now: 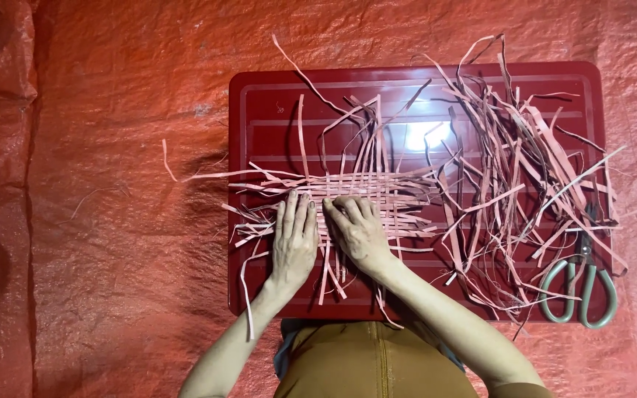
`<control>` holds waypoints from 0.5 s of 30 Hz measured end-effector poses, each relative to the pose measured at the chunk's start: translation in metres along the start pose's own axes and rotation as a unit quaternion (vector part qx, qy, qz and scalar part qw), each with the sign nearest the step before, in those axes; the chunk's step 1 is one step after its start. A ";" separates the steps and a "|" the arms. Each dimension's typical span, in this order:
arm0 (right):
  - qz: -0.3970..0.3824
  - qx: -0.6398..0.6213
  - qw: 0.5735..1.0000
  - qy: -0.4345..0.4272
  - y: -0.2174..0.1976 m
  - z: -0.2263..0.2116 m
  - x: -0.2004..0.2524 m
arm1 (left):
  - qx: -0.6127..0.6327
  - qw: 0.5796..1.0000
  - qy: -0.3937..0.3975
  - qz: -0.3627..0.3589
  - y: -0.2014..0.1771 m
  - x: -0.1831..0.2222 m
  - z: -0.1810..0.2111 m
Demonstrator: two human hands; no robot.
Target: Weaving thin pink plastic strips together on a red tray to create a woven mat.
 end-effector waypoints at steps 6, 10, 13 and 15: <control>-0.020 -0.020 0.999 0.022 -0.005 -0.001 -0.002 | 0.013 1.000 0.003 -0.011 0.012 0.008 0.001; -0.014 0.003 0.999 0.028 -0.009 -0.005 -0.005 | 0.016 1.000 0.011 -0.006 0.014 0.009 -0.001; -0.016 0.016 1.000 0.013 -0.011 -0.007 -0.006 | 0.012 1.000 0.010 -0.008 0.014 0.009 -0.001; -0.023 0.013 1.000 0.015 -0.011 -0.007 -0.005 | 0.036 0.999 -0.007 -0.011 0.010 0.006 -0.001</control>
Point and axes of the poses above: each hand's wrist, its own x-axis away from the middle knuckle, its own y-axis out of the palm, z = x × y, the point moved 3 cm from there along -x, towards the middle knuckle, and after that the axes turned 1 degree about x, right-handed, at the moved point
